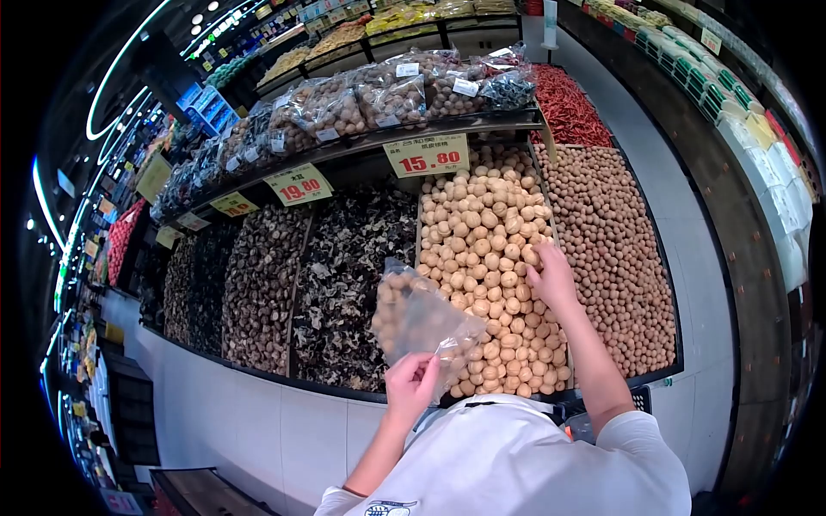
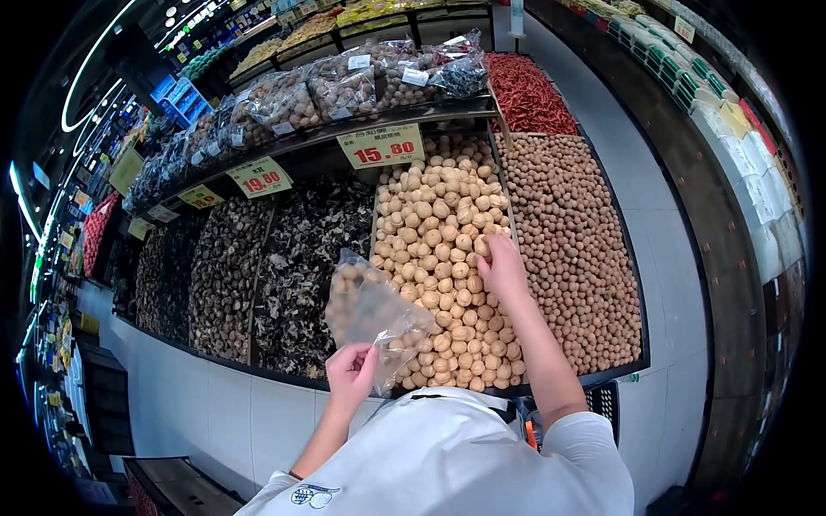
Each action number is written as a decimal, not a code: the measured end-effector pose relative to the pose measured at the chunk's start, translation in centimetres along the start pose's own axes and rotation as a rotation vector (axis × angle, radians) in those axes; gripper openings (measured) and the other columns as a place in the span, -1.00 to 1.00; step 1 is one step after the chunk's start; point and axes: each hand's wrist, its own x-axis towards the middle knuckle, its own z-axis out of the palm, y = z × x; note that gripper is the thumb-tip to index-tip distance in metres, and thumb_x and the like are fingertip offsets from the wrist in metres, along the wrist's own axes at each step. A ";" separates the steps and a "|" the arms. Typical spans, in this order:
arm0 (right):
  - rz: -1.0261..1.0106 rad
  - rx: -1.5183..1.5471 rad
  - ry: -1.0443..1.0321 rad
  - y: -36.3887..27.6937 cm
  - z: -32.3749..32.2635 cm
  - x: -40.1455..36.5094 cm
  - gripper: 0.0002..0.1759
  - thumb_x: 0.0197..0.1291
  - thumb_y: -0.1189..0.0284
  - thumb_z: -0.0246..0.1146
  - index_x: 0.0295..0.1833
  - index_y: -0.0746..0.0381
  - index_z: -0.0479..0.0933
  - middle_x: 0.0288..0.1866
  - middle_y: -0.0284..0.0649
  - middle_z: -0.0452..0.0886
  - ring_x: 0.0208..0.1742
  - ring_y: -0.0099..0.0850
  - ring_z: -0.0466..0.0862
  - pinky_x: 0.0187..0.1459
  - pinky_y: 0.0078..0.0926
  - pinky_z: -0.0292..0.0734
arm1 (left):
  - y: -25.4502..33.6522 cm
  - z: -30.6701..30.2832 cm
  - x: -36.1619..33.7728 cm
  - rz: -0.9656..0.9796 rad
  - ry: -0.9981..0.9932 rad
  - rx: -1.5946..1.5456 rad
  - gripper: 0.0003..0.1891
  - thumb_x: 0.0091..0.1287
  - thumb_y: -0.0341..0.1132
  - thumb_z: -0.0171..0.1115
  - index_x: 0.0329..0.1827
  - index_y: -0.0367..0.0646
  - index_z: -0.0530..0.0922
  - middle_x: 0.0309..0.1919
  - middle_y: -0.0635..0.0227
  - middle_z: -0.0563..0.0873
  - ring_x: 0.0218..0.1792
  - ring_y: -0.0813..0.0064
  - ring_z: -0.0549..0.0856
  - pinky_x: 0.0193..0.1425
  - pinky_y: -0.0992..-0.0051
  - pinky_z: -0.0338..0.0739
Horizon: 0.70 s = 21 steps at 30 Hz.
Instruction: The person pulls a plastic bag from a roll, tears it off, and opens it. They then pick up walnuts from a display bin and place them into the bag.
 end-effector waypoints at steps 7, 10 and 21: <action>0.624 1.131 -0.455 -3.6 -2.1 -7.9 -0.66 0.42 0.59 0.09 0.27 0.26 0.46 0.14 -0.11 0.63 0.04 -0.32 0.74 0.16 -0.43 0.68 | -0.2 -0.3 0.3 -0.011 -0.023 0.011 -0.94 0.37 -0.48 0.39 -0.24 -0.30 0.71 -0.48 0.36 0.68 -0.54 0.70 0.60 -0.48 0.65 0.43; 0.725 1.278 -0.895 -6.7 -1.9 -10.5 -0.69 0.48 0.51 0.10 0.27 0.32 0.45 0.03 -0.12 0.66 0.08 -0.34 0.75 0.13 -0.46 0.70 | 0.1 -0.3 0.5 -0.008 -0.011 0.012 -0.95 0.37 -0.48 0.39 -0.23 -0.29 0.71 -0.48 0.38 0.68 -0.53 0.72 0.60 -0.48 0.66 0.43; 0.969 1.581 -0.769 -15.9 7.5 -10.0 -0.64 0.51 0.43 0.09 0.32 0.33 0.43 0.16 -0.12 0.62 0.13 -0.36 0.70 0.13 -0.46 0.68 | 0.0 -0.3 0.0 -0.007 0.074 -0.011 -0.94 0.36 -0.50 0.38 -0.25 -0.33 0.70 -0.49 0.44 0.65 -0.52 0.78 0.55 -0.48 0.71 0.38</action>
